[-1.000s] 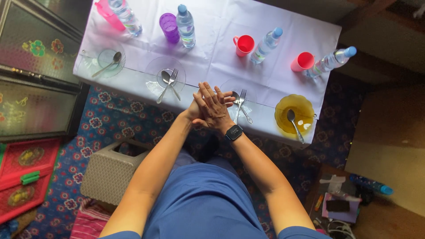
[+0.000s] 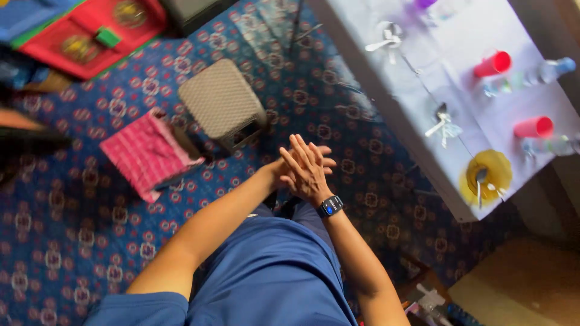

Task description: The person sets a table by placing plates, spoons, and forks by hand at the table settings, then moves and arranges stools beside the table.

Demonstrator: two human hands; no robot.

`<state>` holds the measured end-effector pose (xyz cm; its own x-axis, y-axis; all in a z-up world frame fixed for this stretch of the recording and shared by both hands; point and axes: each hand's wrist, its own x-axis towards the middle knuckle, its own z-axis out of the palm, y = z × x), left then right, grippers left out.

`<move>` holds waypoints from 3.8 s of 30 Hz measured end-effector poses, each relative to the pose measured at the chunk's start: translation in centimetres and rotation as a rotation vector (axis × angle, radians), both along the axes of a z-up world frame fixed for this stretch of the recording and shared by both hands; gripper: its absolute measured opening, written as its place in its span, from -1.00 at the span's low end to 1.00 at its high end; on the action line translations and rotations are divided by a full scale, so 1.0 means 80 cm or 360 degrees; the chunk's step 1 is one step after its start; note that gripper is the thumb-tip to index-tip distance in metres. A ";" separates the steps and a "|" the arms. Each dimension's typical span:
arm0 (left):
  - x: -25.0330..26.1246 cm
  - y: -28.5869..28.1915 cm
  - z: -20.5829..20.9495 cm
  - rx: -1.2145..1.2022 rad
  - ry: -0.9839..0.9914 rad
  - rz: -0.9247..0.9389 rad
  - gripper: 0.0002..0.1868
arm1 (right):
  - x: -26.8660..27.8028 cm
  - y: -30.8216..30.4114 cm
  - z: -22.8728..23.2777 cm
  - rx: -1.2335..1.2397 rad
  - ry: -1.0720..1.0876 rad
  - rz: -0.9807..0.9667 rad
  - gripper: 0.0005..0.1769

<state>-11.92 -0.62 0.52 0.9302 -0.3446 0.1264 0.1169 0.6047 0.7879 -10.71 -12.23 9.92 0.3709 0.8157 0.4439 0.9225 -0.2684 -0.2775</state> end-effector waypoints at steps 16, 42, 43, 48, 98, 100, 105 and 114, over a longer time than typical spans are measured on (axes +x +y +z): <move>-0.247 0.007 -0.038 0.0393 0.0581 0.0294 -0.71 | -0.143 -0.069 -0.080 -0.0147 0.0064 -0.0204 -0.61; -0.139 0.407 -0.383 0.0374 0.2141 0.1256 -0.60 | 0.203 0.262 -0.355 -0.0687 0.1326 -0.0860 -0.53; -0.122 0.408 -0.394 0.0350 0.2117 0.1283 -0.58 | 0.216 0.275 -0.380 -0.0674 0.1364 -0.0916 -0.50; -0.074 0.401 -0.440 0.0397 0.2110 0.1342 -0.37 | 0.269 0.295 -0.480 -0.0724 0.1119 -0.0949 -0.27; -0.150 0.384 0.088 -0.0213 0.0761 0.1108 -0.25 | 0.092 0.171 0.130 0.0628 0.2650 -0.0484 -0.07; -0.141 0.355 0.082 -0.0297 0.0812 0.1200 -0.25 | 0.064 0.142 0.121 0.0615 0.2674 -0.0470 -0.09; -0.115 0.308 0.019 -0.0529 0.1025 0.1067 -0.26 | 0.006 0.058 0.118 0.0639 0.2753 -0.0449 -0.16; -0.064 0.183 0.033 -0.0662 0.0906 0.0396 -0.42 | -0.011 -0.106 0.068 0.0927 0.2738 -0.0968 -0.14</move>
